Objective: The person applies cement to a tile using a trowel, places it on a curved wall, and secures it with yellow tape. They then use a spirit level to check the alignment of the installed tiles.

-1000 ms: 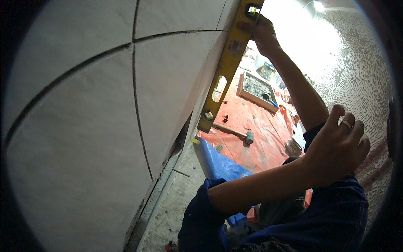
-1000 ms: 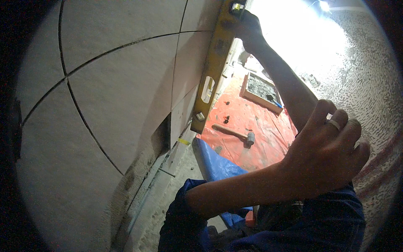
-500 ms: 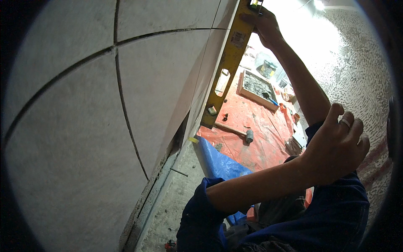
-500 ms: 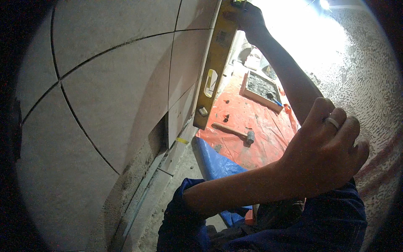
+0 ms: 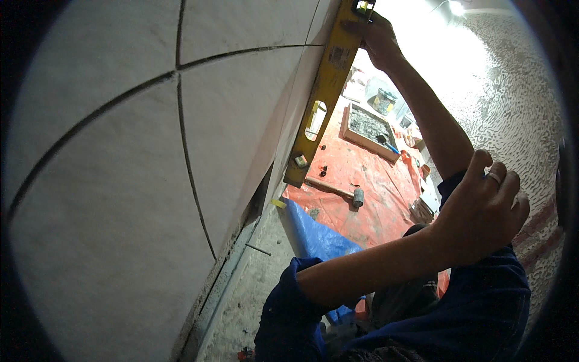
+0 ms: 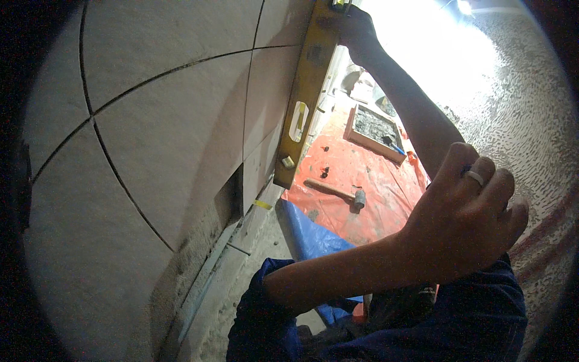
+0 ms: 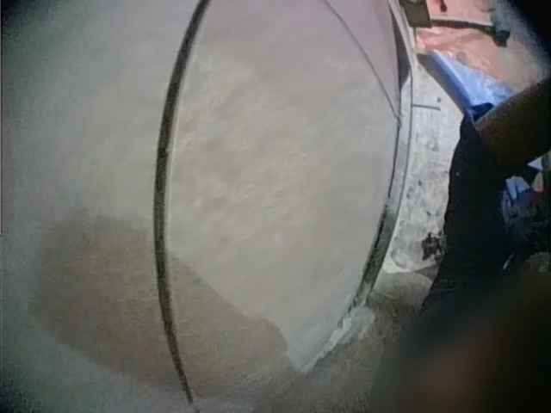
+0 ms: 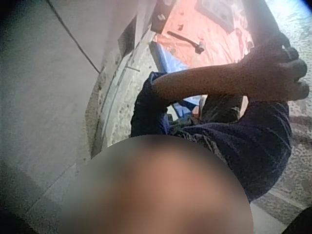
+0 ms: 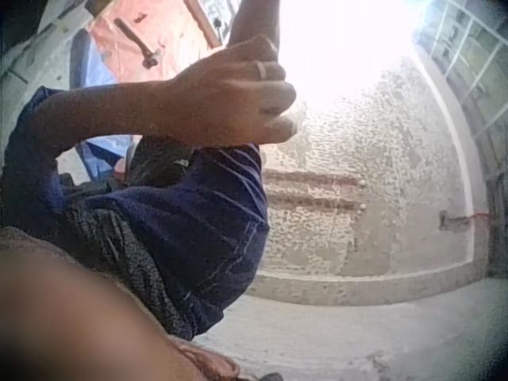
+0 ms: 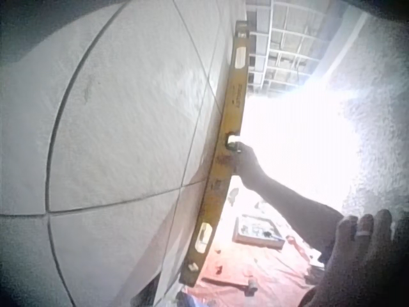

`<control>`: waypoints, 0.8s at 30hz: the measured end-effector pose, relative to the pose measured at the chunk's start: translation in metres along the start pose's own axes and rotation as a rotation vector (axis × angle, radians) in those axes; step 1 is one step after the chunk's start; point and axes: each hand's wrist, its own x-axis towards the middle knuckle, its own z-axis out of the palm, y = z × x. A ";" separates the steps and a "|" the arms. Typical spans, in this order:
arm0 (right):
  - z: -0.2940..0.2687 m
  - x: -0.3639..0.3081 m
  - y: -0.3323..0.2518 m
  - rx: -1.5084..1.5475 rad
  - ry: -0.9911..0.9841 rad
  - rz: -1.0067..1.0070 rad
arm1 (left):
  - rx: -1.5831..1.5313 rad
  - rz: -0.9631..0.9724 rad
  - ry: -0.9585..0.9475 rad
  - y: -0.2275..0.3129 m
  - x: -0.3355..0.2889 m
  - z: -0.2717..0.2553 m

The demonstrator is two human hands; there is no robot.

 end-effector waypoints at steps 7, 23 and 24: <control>-0.004 0.005 0.006 -0.052 -0.022 0.057 | -0.002 -0.002 -0.039 0.001 0.001 -0.010; 0.010 0.000 -0.013 -0.150 0.004 0.079 | -0.020 0.014 -0.091 -0.003 0.004 -0.027; 0.010 0.000 -0.013 -0.142 0.030 0.110 | -0.022 0.010 -0.094 -0.003 0.003 -0.026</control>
